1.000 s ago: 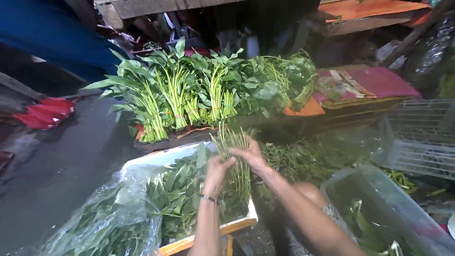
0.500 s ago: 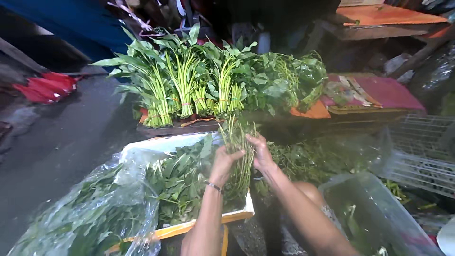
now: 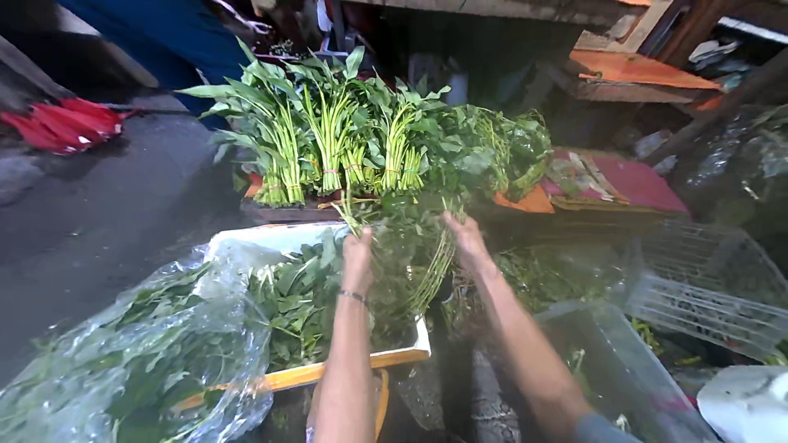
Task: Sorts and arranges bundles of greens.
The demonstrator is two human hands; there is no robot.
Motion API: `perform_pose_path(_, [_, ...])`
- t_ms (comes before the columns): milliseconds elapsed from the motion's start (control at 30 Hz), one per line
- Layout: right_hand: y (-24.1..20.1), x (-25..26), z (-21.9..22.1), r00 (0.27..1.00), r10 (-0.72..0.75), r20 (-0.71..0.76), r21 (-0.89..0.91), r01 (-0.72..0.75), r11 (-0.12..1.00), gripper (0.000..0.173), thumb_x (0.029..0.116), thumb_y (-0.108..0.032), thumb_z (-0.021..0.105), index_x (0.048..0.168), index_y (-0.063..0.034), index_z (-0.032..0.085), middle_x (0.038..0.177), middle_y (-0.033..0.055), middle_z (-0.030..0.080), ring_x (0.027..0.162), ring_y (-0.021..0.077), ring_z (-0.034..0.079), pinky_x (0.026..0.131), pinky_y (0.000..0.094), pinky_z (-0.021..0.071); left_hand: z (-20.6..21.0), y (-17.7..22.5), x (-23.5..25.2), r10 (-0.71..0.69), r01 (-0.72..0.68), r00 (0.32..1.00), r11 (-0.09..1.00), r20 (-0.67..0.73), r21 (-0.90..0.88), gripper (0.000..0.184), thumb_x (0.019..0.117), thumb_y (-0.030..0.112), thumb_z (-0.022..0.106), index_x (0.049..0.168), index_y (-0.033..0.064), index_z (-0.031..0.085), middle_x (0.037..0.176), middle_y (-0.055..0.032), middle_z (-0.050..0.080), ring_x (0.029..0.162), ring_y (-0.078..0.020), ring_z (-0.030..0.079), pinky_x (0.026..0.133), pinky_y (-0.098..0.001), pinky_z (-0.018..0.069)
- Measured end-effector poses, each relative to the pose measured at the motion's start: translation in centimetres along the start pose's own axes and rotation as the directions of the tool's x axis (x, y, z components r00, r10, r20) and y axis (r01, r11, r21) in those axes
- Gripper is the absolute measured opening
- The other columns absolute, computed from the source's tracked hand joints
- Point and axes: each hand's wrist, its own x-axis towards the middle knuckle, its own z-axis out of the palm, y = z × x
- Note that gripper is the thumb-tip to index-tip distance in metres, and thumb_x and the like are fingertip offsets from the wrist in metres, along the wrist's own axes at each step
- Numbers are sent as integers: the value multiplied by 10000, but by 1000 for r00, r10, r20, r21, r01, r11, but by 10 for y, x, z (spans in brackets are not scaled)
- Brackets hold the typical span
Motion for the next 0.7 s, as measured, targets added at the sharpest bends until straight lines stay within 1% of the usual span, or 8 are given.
perform_pose_path(67, [-10, -2, -20, 998, -3, 61, 91, -3, 996, 275, 1109, -188, 419, 1236, -13, 590, 1021, 94, 705, 877, 157, 676, 790, 351, 580, -21, 3, 6, 53, -54, 994, 998, -97, -12, 290, 1093, 187, 468, 1267, -34, 537, 1098, -135, 602, 970, -173, 596, 874, -377, 512])
perform_pose_path(133, [-24, 1, -54, 980, -155, 126, 288, 113, 951, 374, 1110, -228, 319, 986, -95, 646, 897, 45, 741, 822, 145, 714, 749, 341, 609, -45, 11, 7, 89, -106, 981, 990, -172, -92, 313, 1092, 216, 470, 1315, 1, 515, 1128, -98, 599, 987, -140, 602, 880, -364, 525])
perform_pose_path(200, [-46, 3, -99, 908, -376, 186, 479, 250, 841, 464, 1109, -310, 284, 878, -208, 673, 814, -53, 707, 855, 102, 702, 895, 351, 590, -71, 13, 8, 121, -170, 972, 953, -199, -252, 298, 1093, 212, 466, 1339, 45, 492, 1137, -58, 599, 1003, -117, 617, 893, -354, 546])
perform_pose_path(333, [-101, 25, -197, 617, -770, 160, 718, 463, 520, 412, 1077, -304, 392, 803, -164, 665, 669, -63, 625, 753, 93, 667, 980, 356, 537, -101, 11, 10, 158, -267, 956, 816, -247, -513, 164, 1108, 174, 402, 1218, 100, 499, 985, -3, 630, 872, -104, 667, 795, -342, 595])
perform_pose_path(433, [-135, 40, -265, 349, -927, 139, 760, 562, 326, 356, 1064, -276, 446, 840, -119, 674, 662, -50, 631, 766, 111, 680, 1055, 389, 494, -98, 11, 6, 176, -296, 948, 793, -264, -532, 203, 1117, 161, 352, 1271, 99, 469, 1036, 7, 604, 941, -80, 645, 873, -319, 565])
perform_pose_path(533, [-149, 34, -307, 253, -966, 54, 713, 667, 215, 353, 1080, -237, 387, 893, -110, 659, 721, -39, 649, 854, 112, 690, 1115, 397, 452, -85, 14, 0, 198, -302, 947, 815, -252, -495, 142, 1111, 145, 371, 1173, 115, 495, 944, 48, 593, 855, -48, 636, 818, -282, 564])
perform_pose_path(633, [-152, 11, -342, 336, -942, 15, 398, 862, 314, 287, 1071, -220, 399, 998, -156, 669, 882, -36, 688, 989, 124, 676, 1125, 416, 445, -72, 20, -11, 227, -283, 959, 802, -170, -526, 132, 1108, 152, 385, 1173, 121, 496, 953, 47, 615, 863, -53, 648, 819, -283, 575])
perform_pose_path(700, [-164, -37, -290, 586, -796, -151, 128, 810, 572, 363, 1087, -124, 230, 1023, -112, 587, 904, -1, 690, 980, 161, 693, 1050, 423, 536, -68, 33, -27, 235, -272, 962, 825, -138, -495, 208, 1103, 216, 428, 1273, 112, 489, 1043, 26, 612, 920, -58, 636, 840, -291, 571])
